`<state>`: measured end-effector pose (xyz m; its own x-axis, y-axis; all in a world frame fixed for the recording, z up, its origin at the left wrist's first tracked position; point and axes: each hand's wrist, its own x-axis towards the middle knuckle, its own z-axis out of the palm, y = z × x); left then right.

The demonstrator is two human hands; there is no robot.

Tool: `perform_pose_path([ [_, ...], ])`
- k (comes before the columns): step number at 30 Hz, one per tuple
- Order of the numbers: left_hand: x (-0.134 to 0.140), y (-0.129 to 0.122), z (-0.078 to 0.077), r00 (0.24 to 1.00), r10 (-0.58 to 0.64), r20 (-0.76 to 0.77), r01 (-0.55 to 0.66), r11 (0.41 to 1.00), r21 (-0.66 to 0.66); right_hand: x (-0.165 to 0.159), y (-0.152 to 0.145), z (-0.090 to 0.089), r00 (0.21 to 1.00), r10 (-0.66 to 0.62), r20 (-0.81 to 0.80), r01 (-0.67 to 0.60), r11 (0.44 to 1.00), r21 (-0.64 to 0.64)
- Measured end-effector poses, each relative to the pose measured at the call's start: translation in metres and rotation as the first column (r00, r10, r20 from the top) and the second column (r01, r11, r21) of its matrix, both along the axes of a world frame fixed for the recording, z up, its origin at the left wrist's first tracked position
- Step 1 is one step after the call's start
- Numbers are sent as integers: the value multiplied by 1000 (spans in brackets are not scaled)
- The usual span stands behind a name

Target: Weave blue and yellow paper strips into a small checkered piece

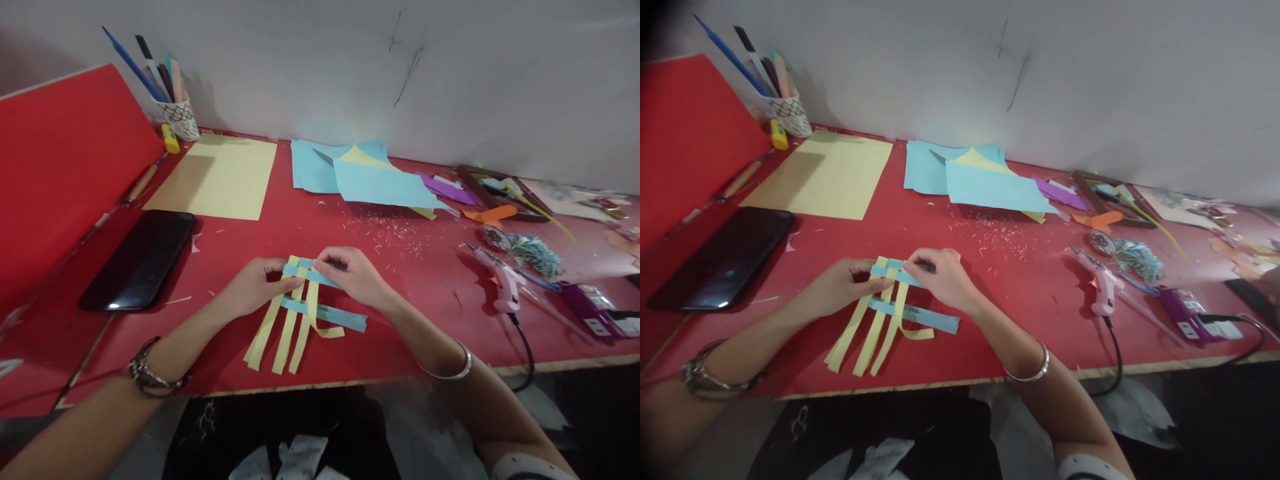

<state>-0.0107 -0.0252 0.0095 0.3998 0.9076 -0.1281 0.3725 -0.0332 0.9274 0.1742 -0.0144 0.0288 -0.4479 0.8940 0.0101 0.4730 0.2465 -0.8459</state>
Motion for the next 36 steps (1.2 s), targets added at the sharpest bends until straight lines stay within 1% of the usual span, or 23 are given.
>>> perform_pose_path([
  [5, 1, -1, 2, 1000, 8, -12, -8, 1000, -1, 0, 1, 1, 1000, -9, -2, 9, 1000, -12],
  [11, 1, 0, 2, 999, 14, -31, -13, 999, 33, 1, 1, 0, 1000, -23, -3, 23, 999, -25],
  [21, 0, -1, 3, 999, -32, -26, 33, 999, 13, 3, 2, 1, 998, 9, 62, -6, 999, -48],
  [25, 0, -1, 2, 998, -57, -41, 58, 998, 30, 3, 2, 1, 997, 5, 76, -1, 999, -52],
  [30, 0, 0, 0, 996, -84, -32, 86, 994, 61, 2, 3, 0, 998, -3, 60, 6, 998, -58],
  [36, 0, 0, 0, 995, -93, -36, 94, 994, 50, 1, 2, 0, 1000, -11, 11, 12, 997, -82],
])
